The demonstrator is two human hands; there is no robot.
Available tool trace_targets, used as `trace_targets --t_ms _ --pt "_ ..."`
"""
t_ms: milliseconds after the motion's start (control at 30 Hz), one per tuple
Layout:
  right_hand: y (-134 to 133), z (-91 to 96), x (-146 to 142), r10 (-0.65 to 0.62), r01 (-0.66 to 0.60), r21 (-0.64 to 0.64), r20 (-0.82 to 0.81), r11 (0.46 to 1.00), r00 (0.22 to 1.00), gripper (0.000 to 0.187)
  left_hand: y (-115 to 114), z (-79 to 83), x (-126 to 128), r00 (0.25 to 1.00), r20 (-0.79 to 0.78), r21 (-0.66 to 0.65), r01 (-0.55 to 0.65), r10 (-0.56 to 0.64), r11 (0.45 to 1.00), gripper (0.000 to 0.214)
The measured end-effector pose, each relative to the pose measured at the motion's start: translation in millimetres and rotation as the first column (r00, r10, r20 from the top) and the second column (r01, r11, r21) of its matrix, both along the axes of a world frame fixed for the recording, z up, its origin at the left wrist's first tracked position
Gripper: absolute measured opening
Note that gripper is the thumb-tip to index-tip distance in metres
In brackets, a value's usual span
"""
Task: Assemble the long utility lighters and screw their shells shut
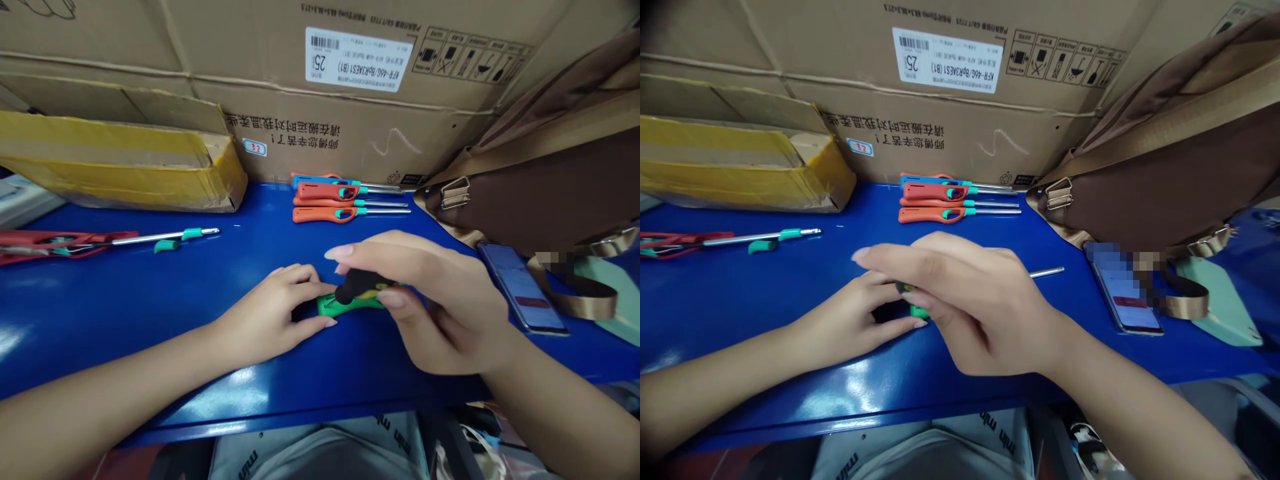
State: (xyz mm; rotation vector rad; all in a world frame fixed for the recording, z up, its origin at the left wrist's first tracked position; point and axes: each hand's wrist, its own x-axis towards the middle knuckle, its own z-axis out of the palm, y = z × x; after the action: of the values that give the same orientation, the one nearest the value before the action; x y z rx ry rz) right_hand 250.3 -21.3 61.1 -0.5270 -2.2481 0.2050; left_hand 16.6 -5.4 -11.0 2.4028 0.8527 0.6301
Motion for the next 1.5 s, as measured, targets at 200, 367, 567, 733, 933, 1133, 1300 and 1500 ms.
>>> trace_targets --t_ms 200,367,567,733,933,1133,1300,1500 --pt "0.3 -0.9 -3.6 -0.137 0.141 0.097 -0.045 0.985 0.99 0.025 -0.8 2.4 1.3 1.0 -0.002 -0.005 -0.01 0.01 1.0 0.026" --pt "-2.1 -0.7 -1.1 -0.035 0.035 -0.057 0.006 0.998 0.999 0.041 -1.3 1.5 1.3 1.0 0.01 -0.014 -0.01 0.01 1.0 0.027" --pt "1.3 -2.6 -3.1 -0.176 0.176 0.07 -0.017 0.982 0.984 0.027 -0.4 1.3 2.4 1.0 0.008 -0.009 -0.01 0.01 1.0 0.026" --pt "2.3 -4.9 1.0 -0.167 0.168 -0.026 0.027 0.985 0.986 0.047 -0.3 2.2 2.4 1.0 0.001 -0.012 -0.006 0.006 1.0 0.023" --pt "6.4 -6.0 -1.9 -0.141 0.141 0.006 -0.046 0.99 0.989 0.034 -1.5 1.8 0.5 1.0 0.0 -0.007 0.002 -0.002 1.0 0.025" --pt "3.5 -3.1 0.1 -0.062 0.061 -0.07 -0.026 0.996 0.998 0.042 -1.0 3.1 1.7 1.0 -0.013 -0.019 -0.002 0.001 1.0 0.021" --pt "4.0 -2.5 -1.6 -0.139 0.139 0.008 -0.061 0.99 0.988 0.029 -1.1 -0.2 0.2 1.0 0.004 0.03 -0.004 0.004 1.0 0.029" --pt "6.8 -4.4 7.5 -0.12 0.121 -0.09 0.015 0.989 0.993 0.044 -0.3 2.1 1.0 1.0 -0.012 0.005 -0.002 0.002 1.0 0.03"
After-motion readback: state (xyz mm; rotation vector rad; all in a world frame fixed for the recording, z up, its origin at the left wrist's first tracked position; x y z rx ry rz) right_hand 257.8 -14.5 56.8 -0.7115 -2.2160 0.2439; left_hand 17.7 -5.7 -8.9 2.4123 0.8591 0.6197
